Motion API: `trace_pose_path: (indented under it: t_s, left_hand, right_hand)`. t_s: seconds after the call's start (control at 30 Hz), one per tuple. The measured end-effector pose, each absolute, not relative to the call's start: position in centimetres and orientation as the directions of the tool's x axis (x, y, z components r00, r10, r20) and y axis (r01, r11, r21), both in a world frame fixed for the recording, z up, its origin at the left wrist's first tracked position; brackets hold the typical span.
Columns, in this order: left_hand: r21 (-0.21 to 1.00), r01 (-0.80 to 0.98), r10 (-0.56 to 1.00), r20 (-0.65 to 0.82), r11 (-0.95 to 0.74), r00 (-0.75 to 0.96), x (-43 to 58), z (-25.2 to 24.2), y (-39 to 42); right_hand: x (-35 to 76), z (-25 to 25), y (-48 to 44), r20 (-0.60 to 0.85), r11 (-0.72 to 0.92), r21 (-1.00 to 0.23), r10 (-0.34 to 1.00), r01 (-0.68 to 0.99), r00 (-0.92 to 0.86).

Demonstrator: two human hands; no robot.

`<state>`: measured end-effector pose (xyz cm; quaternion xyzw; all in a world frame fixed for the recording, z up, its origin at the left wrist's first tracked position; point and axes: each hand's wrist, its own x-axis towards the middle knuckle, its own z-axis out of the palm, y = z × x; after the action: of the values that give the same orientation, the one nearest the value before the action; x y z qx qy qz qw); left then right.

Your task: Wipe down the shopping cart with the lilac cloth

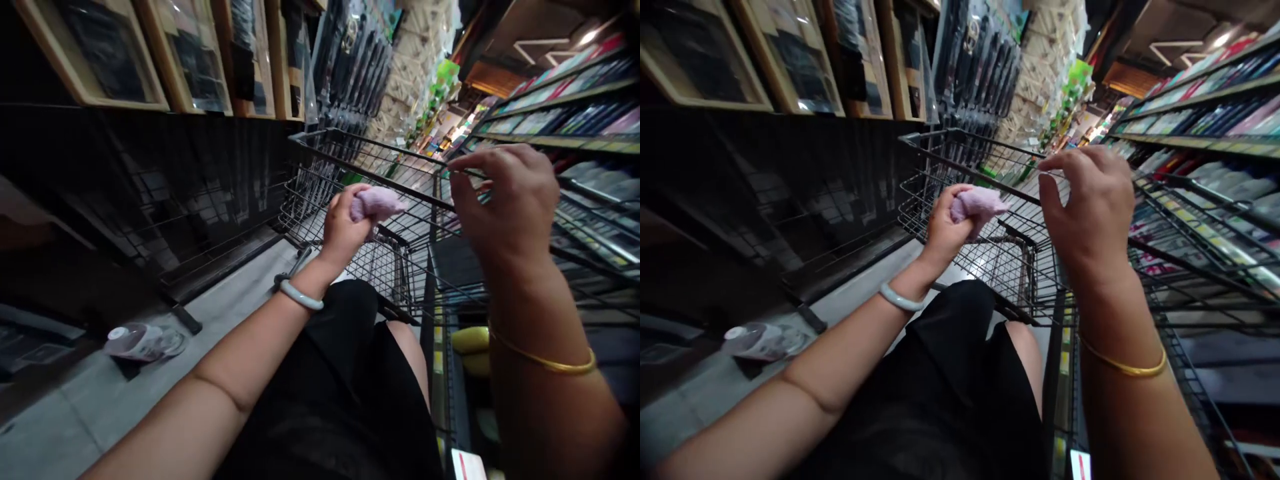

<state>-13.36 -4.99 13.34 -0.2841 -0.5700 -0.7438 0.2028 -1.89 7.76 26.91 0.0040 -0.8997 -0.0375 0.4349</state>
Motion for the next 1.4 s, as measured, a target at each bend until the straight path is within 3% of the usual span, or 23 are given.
trace_pose_path:
  t_s: [0.07, 0.13, 0.23, 0.3, 0.37, 0.5, 0.63, 0.77, 0.9, 1.0, 1.13, 1.2, 1.27, 1.4]
  left_hand:
    - [0.646, 0.760, -0.011, 0.761, -0.073, -0.649, -13.8, 14.4, -3.7]
    - [0.574, 0.813, 0.068, 0.811, 0.102, -0.581, -14.0, 14.1, -3.0]
    - [0.596, 0.769, 0.177, 0.752, 0.231, -0.635, -14.0, 11.1, -3.3]
    - [0.721, 0.660, 0.115, 0.652, 0.210, -0.749, -14.0, 8.8, -4.3]
    - [0.774, 0.603, 0.047, 0.607, 0.191, -0.793, -14.1, 7.8, -5.3]
    - [0.770, 0.627, -0.077, 0.637, 0.119, -0.767, -14.9, 10.9, -6.2]
    - [0.753, 0.653, -0.100, 0.657, 0.074, -0.747, -16.6, 13.7, -6.7]
    - [0.867, 0.497, -0.112, 0.497, 0.032, -0.861, -18.2, 10.2, -7.6]
    - [0.896, 0.444, -0.169, 0.435, -0.022, -0.885, -18.6, 8.2, -8.4]
    - [0.863, 0.499, -0.185, 0.481, -0.071, -0.857, -18.2, 11.1, -8.0]
    - [0.736, 0.676, -0.171, 0.663, -0.028, -0.729, -18.0, 14.5, -7.1]
    - [0.754, 0.656, -0.130, 0.652, 0.012, -0.747, -18.2, 13.5, -7.1]
    - [0.843, 0.538, -0.111, 0.535, 0.004, -0.838, -18.3, 11.0, -7.6]
    - [0.908, 0.419, -0.199, 0.407, -0.022, -0.891, -19.0, 6.4, -9.0]
  right_hand:
    - [-4.3, 26.6, 7.6, 0.764, 0.985, 0.133, -0.030, 0.111, -0.645]
    - [-6.7, 24.9, 7.5, 0.683, 0.970, 0.165, 0.020, 0.180, -0.731]
    - [-8.8, 22.0, 7.4, 0.714, 0.905, 0.258, 0.058, 0.339, -0.697]
    - [-9.1, 21.0, 7.2, 0.744, 0.874, 0.289, 0.052, 0.390, -0.666]
    - [-9.0, 20.7, 6.9, 0.755, 0.865, 0.279, 0.069, 0.416, -0.652]
    - [-8.9, 21.0, 6.7, 0.772, 0.858, 0.260, 0.091, 0.443, -0.629]
    - [-9.0, 20.9, 6.8, 0.784, 0.856, 0.277, 0.061, 0.436, -0.618]
    - [-9.0, 20.7, 6.7, 0.785, 0.856, 0.271, 0.069, 0.441, -0.616]
    - [-9.0, 20.8, 6.4, 0.787, 0.859, 0.242, 0.098, 0.451, -0.609]
    - [-9.0, 20.8, 6.3, 0.783, 0.866, 0.228, 0.110, 0.446, -0.613]
    - [-8.9, 20.7, 6.3, 0.784, 0.869, 0.220, 0.113, 0.444, -0.610]
    - [-8.9, 20.7, 6.4, 0.783, 0.870, 0.214, 0.119, 0.444, -0.611]
    - [-8.9, 20.7, 6.3, 0.781, 0.872, 0.213, 0.120, 0.442, -0.613]
    - [-8.8, 20.9, 5.9, 0.785, 0.871, 0.228, 0.099, 0.435, -0.611]
